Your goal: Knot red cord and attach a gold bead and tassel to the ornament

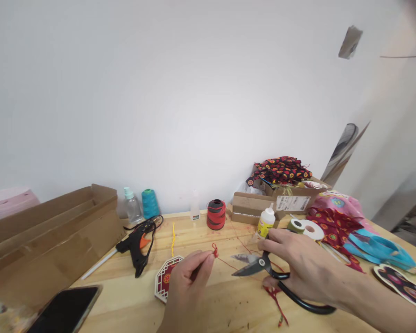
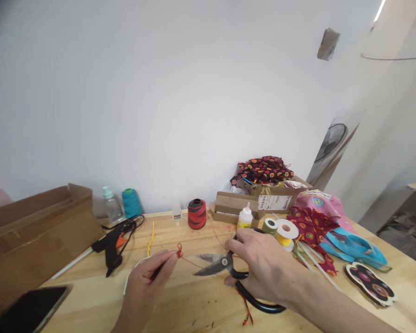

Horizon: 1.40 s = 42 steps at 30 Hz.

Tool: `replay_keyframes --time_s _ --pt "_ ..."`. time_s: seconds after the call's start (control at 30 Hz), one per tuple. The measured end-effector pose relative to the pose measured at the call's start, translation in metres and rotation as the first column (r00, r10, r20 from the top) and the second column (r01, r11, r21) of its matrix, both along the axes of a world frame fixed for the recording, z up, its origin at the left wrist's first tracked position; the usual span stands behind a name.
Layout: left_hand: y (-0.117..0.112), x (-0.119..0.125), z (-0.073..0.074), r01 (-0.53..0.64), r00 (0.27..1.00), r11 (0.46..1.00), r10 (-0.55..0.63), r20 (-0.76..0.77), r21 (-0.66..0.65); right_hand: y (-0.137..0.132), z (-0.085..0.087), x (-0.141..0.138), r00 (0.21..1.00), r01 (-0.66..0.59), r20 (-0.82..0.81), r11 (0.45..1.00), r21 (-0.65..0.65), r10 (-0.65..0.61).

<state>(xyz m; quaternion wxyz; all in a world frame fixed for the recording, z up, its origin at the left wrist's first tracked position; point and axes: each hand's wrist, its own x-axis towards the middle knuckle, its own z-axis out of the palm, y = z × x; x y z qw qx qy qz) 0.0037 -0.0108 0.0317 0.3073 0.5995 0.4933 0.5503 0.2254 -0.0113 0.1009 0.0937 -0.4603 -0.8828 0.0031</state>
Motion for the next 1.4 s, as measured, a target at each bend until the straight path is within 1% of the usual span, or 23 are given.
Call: replay_keyframes --time_s 0.07,0.17,0.3,0.4,0.53,0.6,0.67,0.73,0.8,0.83,0.9,0.97,1.03,1.13,1.2,1.23,1.3,1.37,1.4 --pt "-0.002 0.001 0.002 -0.014 0.997 0.999 0.017 -0.071 0.046 0.004 0.007 -0.009 0.996 0.011 0.090 0.999 0.046 -0.015" --pt "-0.004 0.002 0.001 0.013 0.989 0.996 0.000 -0.146 0.089 0.006 0.016 -0.024 0.991 0.012 0.130 0.995 0.096 -0.024" --pt "-0.003 0.001 -0.003 0.070 0.976 0.993 -0.048 -0.212 0.098 0.006 0.024 -0.043 0.973 0.006 0.229 0.995 0.101 -0.030" --pt "-0.001 -0.001 -0.006 0.068 0.970 0.991 -0.039 -0.240 0.113 0.007 0.026 -0.051 0.958 -0.032 0.288 0.992 0.121 -0.004" --pt "-0.001 -0.001 -0.005 0.050 0.971 0.992 -0.021 -0.240 0.116 0.009 0.027 -0.052 0.964 -0.052 0.266 0.986 0.156 0.009" --pt "-0.001 0.001 -0.003 0.055 0.973 0.993 -0.029 -0.229 0.106 0.010 0.026 -0.049 0.963 -0.060 0.271 0.987 0.147 0.019" --pt "-0.001 0.001 -0.002 0.048 0.983 0.996 -0.033 -0.179 0.081 0.011 0.021 -0.046 0.956 -0.070 0.293 0.989 0.131 0.029" --pt "0.000 0.001 -0.001 0.017 0.998 0.999 -0.015 -0.067 0.028 0.013 0.009 -0.040 0.956 -0.083 0.289 0.990 0.110 0.048" --pt "0.002 0.000 -0.004 0.013 0.996 0.996 -0.005 0.086 -0.086 0.015 -0.010 -0.033 0.968 -0.079 0.242 0.995 0.068 0.060" --pt "0.004 -0.001 -0.005 0.041 0.986 0.987 -0.014 0.166 -0.155 0.015 -0.021 -0.028 0.973 -0.065 0.223 0.997 0.030 0.056" --pt "0.007 -0.002 -0.010 0.140 0.948 0.956 -0.054 0.314 -0.257 0.016 -0.042 -0.018 0.987 -0.038 0.153 0.999 -0.036 0.043" --pt "0.009 -0.002 -0.014 0.240 0.897 0.928 -0.100 0.430 -0.284 0.014 -0.056 -0.009 0.996 -0.068 0.045 0.993 -0.098 0.073" --pt "0.010 -0.001 -0.016 0.296 0.851 0.915 -0.122 0.512 -0.274 0.012 -0.059 -0.004 0.992 -0.123 -0.044 0.982 -0.143 0.118" --pt "0.009 0.002 -0.016 0.347 0.790 0.899 -0.128 0.599 -0.266 0.013 -0.049 -0.007 0.975 -0.185 -0.155 0.969 -0.166 0.160" --pt "0.007 0.003 -0.016 0.378 0.754 0.887 -0.128 0.644 -0.266 0.015 -0.042 -0.019 0.942 -0.187 -0.299 0.978 -0.092 0.152" --pt "0.006 0.004 -0.016 0.393 0.739 0.880 -0.130 0.661 -0.266 0.017 -0.040 -0.027 0.909 -0.173 -0.388 0.985 -0.022 0.151" --pt "0.006 0.005 -0.016 0.418 0.723 0.871 -0.146 0.676 -0.259 0.021 -0.040 -0.045 0.827 -0.146 -0.525 0.979 0.142 0.200" --pt "0.005 0.005 -0.017 0.438 0.727 0.863 -0.177 0.664 -0.250 0.024 -0.044 -0.061 0.781 -0.121 -0.569 0.957 0.265 0.257" --pt "0.005 0.005 -0.017 0.439 0.737 0.863 -0.188 0.650 -0.248 0.025 -0.047 -0.067 0.770 -0.106 -0.577 0.947 0.303 0.272"
